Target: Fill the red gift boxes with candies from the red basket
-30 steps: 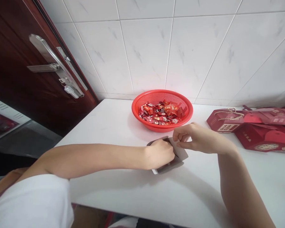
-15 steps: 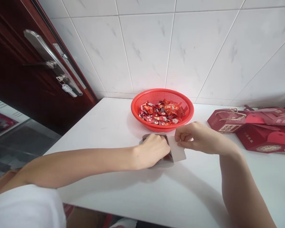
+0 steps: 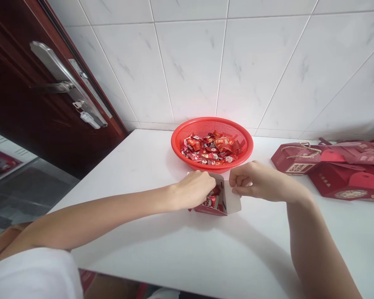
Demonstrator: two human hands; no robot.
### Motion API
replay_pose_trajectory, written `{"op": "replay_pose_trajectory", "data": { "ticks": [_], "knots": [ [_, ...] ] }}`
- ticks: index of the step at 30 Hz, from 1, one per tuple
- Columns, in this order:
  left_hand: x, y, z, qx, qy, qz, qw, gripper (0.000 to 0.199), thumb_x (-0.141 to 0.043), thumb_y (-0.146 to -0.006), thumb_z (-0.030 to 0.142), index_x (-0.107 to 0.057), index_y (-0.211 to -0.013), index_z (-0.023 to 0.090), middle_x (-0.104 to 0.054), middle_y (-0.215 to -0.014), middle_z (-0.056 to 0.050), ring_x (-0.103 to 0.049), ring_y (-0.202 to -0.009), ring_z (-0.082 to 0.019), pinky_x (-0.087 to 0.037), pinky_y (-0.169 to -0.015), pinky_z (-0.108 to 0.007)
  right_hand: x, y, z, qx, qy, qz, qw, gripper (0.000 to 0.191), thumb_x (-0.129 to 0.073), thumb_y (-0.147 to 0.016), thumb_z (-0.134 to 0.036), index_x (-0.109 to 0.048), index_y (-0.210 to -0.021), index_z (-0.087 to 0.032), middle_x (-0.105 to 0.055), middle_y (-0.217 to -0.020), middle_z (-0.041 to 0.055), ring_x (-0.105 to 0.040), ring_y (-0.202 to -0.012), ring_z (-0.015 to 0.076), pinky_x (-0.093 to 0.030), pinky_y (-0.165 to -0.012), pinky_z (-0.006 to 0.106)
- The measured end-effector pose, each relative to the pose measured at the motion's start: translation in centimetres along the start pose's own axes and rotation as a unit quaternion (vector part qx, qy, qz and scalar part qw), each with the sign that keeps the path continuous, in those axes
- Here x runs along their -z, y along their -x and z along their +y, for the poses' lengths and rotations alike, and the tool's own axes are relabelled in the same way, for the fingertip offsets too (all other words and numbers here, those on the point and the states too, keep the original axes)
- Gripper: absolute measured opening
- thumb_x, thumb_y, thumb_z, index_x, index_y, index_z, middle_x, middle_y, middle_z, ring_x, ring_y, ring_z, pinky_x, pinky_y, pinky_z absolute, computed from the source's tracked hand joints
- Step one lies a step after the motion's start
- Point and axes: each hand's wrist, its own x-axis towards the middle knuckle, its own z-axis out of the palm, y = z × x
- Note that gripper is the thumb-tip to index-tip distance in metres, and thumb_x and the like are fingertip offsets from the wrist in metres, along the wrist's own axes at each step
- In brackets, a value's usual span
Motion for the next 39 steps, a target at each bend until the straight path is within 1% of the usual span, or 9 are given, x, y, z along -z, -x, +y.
{"op": "replay_pose_trajectory", "data": {
  "ticks": [8,14,16,18,22,25,30,34,39],
  "knots": [
    [1.4,0.5,0.7,0.007,-0.051,-0.110,0.993,0.030,-0.053,-0.073,-0.005,-0.072,-0.081,0.017,-0.075,-0.095,-0.008,-0.066,-0.066,-0.019,-0.036,-0.053,-0.027,0.0,0.1,0.0,-0.008,0.012,0.002,1.000,0.014,-0.056,-0.077,-0.007,-0.054,-0.074,-0.020,-0.071,-0.074,0.0010,-0.069,-0.068,0.0168,-0.048,-0.055,0.023],
    [1.6,0.2,0.8,0.028,-0.096,-0.179,0.979,0.017,-0.060,-0.080,0.004,-0.070,-0.072,0.015,-0.071,-0.073,-0.008,-0.063,-0.061,-0.023,-0.029,-0.048,-0.030,-0.2,0.0,0.0,-0.017,0.009,0.010,1.000,0.014,-0.058,-0.079,-0.008,-0.053,-0.076,-0.020,-0.071,-0.074,0.0005,-0.067,-0.068,0.0163,-0.047,-0.055,0.023],
    [2.3,0.5,0.4,0.003,-0.068,-0.159,0.985,0.021,-0.056,-0.088,0.010,-0.072,-0.076,0.017,-0.072,-0.074,-0.006,-0.064,-0.061,-0.021,-0.032,-0.049,-0.029,-0.1,-0.1,0.0,-0.019,0.010,0.015,1.000,0.014,-0.058,-0.079,-0.008,-0.053,-0.075,-0.021,-0.070,-0.074,0.0002,-0.067,-0.067,0.0161,-0.047,-0.055,0.023],
    [3.0,1.2,-0.2,-0.026,-0.017,-0.094,0.995,0.025,-0.053,-0.093,0.013,-0.076,-0.088,0.021,-0.074,-0.079,-0.003,-0.067,-0.068,-0.019,-0.039,-0.055,-0.028,0.0,0.0,0.0,-0.018,0.015,0.019,1.000,0.014,-0.058,-0.079,-0.009,-0.052,-0.074,-0.021,-0.070,-0.073,0.0002,-0.066,-0.066,0.0159,-0.046,-0.055,0.023],
    [3.2,3.2,-1.7,-0.020,0.021,0.072,0.997,0.025,-0.058,-0.094,0.015,-0.077,-0.107,0.024,-0.078,-0.108,-0.004,-0.070,-0.103,-0.024,-0.051,-0.083,-0.031,0.2,0.1,0.1,0.001,0.044,0.043,0.998,0.011,-0.057,-0.084,-0.014,-0.056,-0.075,-0.020,-0.070,-0.073,0.0021,-0.065,-0.066,0.0169,-0.047,-0.057,0.025],
    [2.1,4.1,-2.2,0.002,0.043,0.131,0.990,0.022,-0.067,-0.092,0.023,-0.077,-0.112,0.022,-0.072,-0.128,-0.008,-0.064,-0.122,-0.029,-0.050,-0.101,-0.039,0.0,0.0,0.1,0.025,0.060,0.063,0.996,0.008,-0.057,-0.087,-0.018,-0.060,-0.079,-0.020,-0.070,-0.078,0.0044,-0.065,-0.071,0.0184,-0.049,-0.061,0.027],
    [-0.2,4.0,-1.4,0.016,0.145,0.140,0.979,0.051,-0.080,-0.084,0.036,-0.067,-0.133,0.027,-0.059,-0.147,-0.010,-0.054,-0.137,-0.030,-0.048,-0.111,-0.044,-1.1,-0.8,-0.5,0.050,0.048,0.061,0.996,0.007,-0.059,-0.087,-0.017,-0.063,-0.092,-0.019,-0.070,-0.079,0.0035,-0.064,-0.069,0.0174,-0.048,-0.061,0.027],
    [-1.4,3.4,-0.8,0.020,0.199,0.146,0.969,0.069,-0.085,-0.078,0.042,-0.062,-0.140,0.025,-0.053,-0.152,-0.012,-0.050,-0.141,-0.032,-0.046,-0.115,-0.047,-1.8,-1.2,-0.9,0.067,0.051,0.045,0.995,0.006,-0.058,-0.087,-0.015,-0.063,-0.088,-0.018,-0.070,-0.081,0.0031,-0.062,-0.070,0.0166,-0.045,-0.061,0.027],
    [-1.9,3.5,-1.0,-0.003,0.254,0.139,0.957,0.062,-0.077,-0.086,0.044,-0.059,-0.142,0.023,-0.055,-0.150,-0.012,-0.048,-0.143,-0.031,-0.045,-0.116,-0.046,-1.8,-1.1,-0.6,0.060,0.075,0.004,0.995,0.013,-0.056,-0.085,-0.010,-0.061,-0.076,-0.018,-0.066,-0.078,0.0025,-0.057,-0.067,0.0151,-0.042,-0.058,0.026]
  ]
}}
